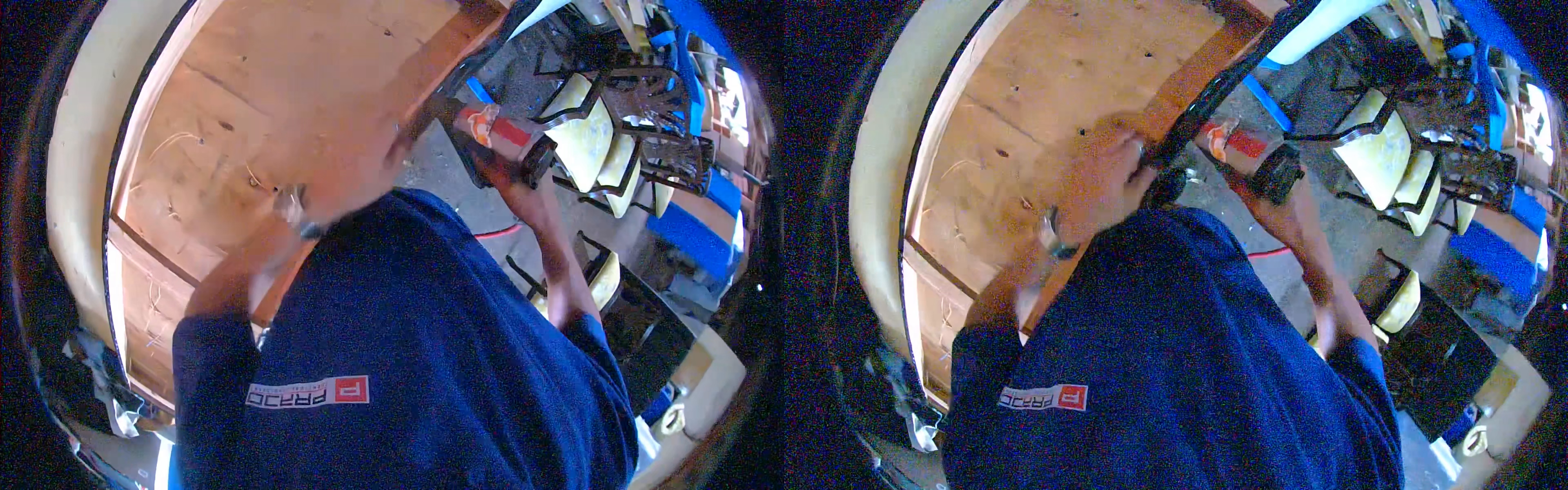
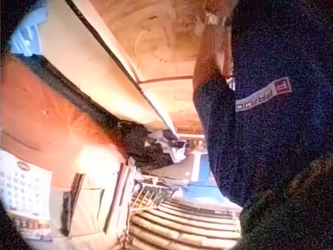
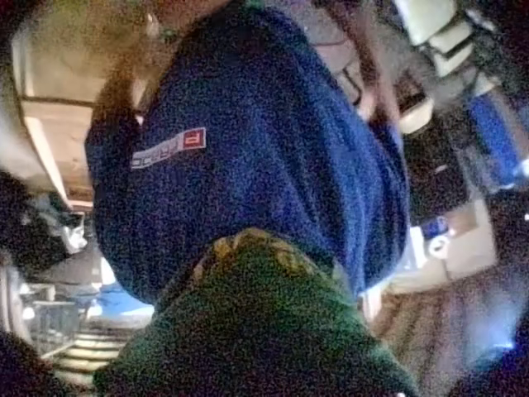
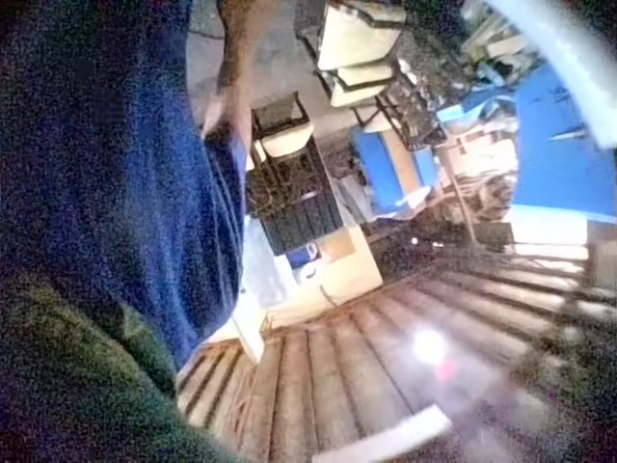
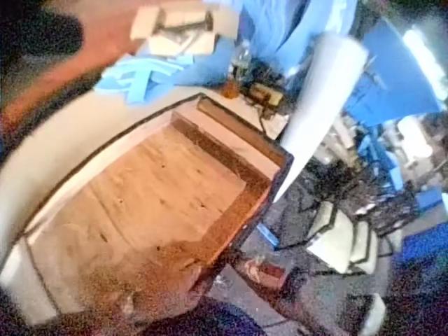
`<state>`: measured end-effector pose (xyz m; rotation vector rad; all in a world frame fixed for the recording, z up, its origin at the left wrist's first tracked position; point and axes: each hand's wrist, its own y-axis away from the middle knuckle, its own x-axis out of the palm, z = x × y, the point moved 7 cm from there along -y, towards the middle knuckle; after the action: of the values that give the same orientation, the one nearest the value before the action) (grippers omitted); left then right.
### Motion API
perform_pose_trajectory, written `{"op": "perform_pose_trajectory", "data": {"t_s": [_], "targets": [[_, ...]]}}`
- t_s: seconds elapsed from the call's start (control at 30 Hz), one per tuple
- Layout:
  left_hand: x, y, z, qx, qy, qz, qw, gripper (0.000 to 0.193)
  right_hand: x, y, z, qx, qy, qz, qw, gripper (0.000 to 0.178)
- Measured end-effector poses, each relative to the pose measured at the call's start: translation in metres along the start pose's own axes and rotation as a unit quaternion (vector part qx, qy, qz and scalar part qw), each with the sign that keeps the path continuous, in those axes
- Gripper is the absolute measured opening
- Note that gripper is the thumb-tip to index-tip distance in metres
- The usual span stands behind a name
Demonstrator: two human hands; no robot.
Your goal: Stapling fabric and padding onto a wooden furniture frame using a pneumatic staple gun.
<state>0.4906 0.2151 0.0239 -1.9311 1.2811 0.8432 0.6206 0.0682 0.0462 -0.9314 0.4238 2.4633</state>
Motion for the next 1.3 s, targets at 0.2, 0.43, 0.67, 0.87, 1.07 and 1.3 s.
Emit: {"op": "perform_pose_trajectory", "data": {"t_s": [0.2,0.43,0.67,0.87,1.07,1.3], "targets": [[0.011,-0.003,0.025,-0.055,0.135,0.045,0.988,0.018,0.009,0.007,0.016,-0.023,0.013,0.019,0.999,0.035],[0.007,0.005,0.031,-0.178,0.153,0.122,0.964,0.022,0.022,0.023,0.027,-0.102,0.036,0.007,0.994,0.035],[0.028,0.054,0.078,-0.212,0.202,-0.006,0.956,0.028,0.031,0.027,0.044,-0.065,0.024,0.045,0.997,0.035],[0.002,0.036,0.080,-0.171,0.107,-0.082,0.976,0.029,0.035,0.032,0.024,0.005,-0.015,0.056,0.998,0.034],[-0.020,-0.031,0.093,0.105,-0.104,0.143,0.979,0.021,0.024,0.039,0.061,-0.049,-0.045,0.016,0.998,0.033],[-0.088,-0.070,0.138,-0.050,0.080,-0.249,0.964,0.015,-0.034,0.036,-0.043,0.315,-0.242,-0.084,0.914,0.035]]}}
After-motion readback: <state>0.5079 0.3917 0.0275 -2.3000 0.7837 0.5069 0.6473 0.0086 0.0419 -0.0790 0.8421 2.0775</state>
